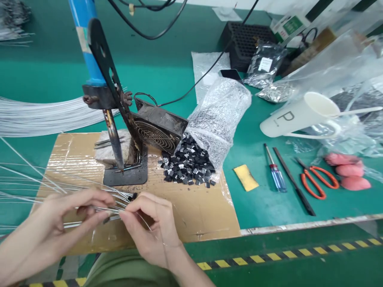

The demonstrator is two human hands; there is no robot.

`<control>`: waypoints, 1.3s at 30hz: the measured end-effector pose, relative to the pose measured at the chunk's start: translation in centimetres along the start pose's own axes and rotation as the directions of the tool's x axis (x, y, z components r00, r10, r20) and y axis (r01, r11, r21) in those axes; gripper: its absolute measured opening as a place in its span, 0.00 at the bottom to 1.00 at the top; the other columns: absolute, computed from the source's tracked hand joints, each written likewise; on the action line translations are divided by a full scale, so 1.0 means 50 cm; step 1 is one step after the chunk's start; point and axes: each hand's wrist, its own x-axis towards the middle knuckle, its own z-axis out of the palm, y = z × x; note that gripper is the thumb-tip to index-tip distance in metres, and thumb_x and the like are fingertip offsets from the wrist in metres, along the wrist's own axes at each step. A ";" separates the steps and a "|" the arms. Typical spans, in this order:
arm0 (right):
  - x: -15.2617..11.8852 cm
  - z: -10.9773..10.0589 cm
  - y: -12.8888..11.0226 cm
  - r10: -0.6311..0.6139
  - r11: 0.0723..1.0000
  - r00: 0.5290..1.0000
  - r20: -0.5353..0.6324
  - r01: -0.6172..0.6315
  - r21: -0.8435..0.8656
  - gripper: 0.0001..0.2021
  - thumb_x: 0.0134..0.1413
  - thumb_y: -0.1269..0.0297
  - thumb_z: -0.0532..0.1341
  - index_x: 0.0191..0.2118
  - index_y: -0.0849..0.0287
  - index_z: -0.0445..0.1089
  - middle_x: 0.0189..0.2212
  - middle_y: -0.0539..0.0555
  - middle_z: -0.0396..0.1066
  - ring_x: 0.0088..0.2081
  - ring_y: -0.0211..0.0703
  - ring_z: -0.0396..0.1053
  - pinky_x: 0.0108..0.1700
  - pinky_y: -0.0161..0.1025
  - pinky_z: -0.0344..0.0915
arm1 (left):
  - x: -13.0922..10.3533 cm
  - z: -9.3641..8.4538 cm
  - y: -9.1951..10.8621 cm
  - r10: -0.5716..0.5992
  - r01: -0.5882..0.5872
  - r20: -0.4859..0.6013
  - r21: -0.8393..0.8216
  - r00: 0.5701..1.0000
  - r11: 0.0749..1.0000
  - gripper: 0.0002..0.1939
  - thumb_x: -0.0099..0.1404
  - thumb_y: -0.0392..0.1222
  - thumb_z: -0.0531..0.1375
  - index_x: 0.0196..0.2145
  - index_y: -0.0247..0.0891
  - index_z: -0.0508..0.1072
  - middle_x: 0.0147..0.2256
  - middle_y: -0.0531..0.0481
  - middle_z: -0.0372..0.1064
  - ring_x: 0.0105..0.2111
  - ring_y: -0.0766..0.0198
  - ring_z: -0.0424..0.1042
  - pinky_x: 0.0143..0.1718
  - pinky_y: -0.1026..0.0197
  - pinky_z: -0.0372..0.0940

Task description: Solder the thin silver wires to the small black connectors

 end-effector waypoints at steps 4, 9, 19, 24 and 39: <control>0.004 -0.003 -0.005 -0.003 1.000 1.000 -0.017 0.002 -0.013 0.10 0.68 0.67 0.67 0.32 0.58 0.76 0.26 0.47 0.68 0.27 0.36 0.63 0.30 0.36 0.57 | 0.008 0.030 0.030 0.009 -0.008 0.019 -0.076 1.000 0.997 0.13 0.76 0.51 0.57 0.40 0.45 0.79 0.31 0.52 0.78 0.27 0.65 0.72 0.23 0.68 0.61; 0.007 0.004 0.002 0.083 0.989 0.982 -0.170 -0.059 0.139 0.14 0.71 0.62 0.66 0.31 0.57 0.78 0.23 0.47 0.67 0.24 0.34 0.64 0.27 0.33 0.60 | 0.028 0.045 0.049 -0.097 0.087 -0.015 -0.326 0.995 0.941 0.18 0.74 0.54 0.59 0.31 0.41 0.77 0.21 0.54 0.67 0.21 0.67 0.60 0.21 0.67 0.54; 0.013 -0.011 0.008 0.257 0.825 0.941 -0.220 -0.095 0.557 0.28 0.74 0.42 0.56 0.39 0.59 0.86 0.26 0.54 0.75 0.24 0.39 0.74 0.25 0.35 0.76 | 0.031 0.055 0.027 -0.246 0.132 -0.173 -0.494 0.954 0.859 0.13 0.67 0.51 0.68 0.31 0.40 0.78 0.23 0.54 0.71 0.23 0.69 0.64 0.24 0.71 0.58; 0.016 0.021 0.000 0.243 0.900 0.938 -0.247 -0.123 0.417 0.16 0.70 0.53 0.67 0.38 0.58 0.86 0.28 0.52 0.75 0.24 0.36 0.73 0.26 0.32 0.76 | 0.030 0.055 0.043 -0.300 0.176 -0.168 -0.514 0.939 0.840 0.15 0.67 0.54 0.68 0.30 0.40 0.78 0.23 0.54 0.70 0.24 0.68 0.63 0.25 0.69 0.56; 0.025 0.037 -0.002 0.327 0.817 0.936 -0.133 -0.209 0.538 0.07 0.58 0.59 0.75 0.35 0.56 0.85 0.25 0.50 0.80 0.18 0.32 0.69 0.21 0.30 0.73 | 0.020 0.077 0.062 -0.315 0.176 -0.284 -0.425 0.906 0.888 0.10 0.65 0.50 0.66 0.31 0.42 0.79 0.26 0.52 0.76 0.25 0.65 0.69 0.23 0.66 0.56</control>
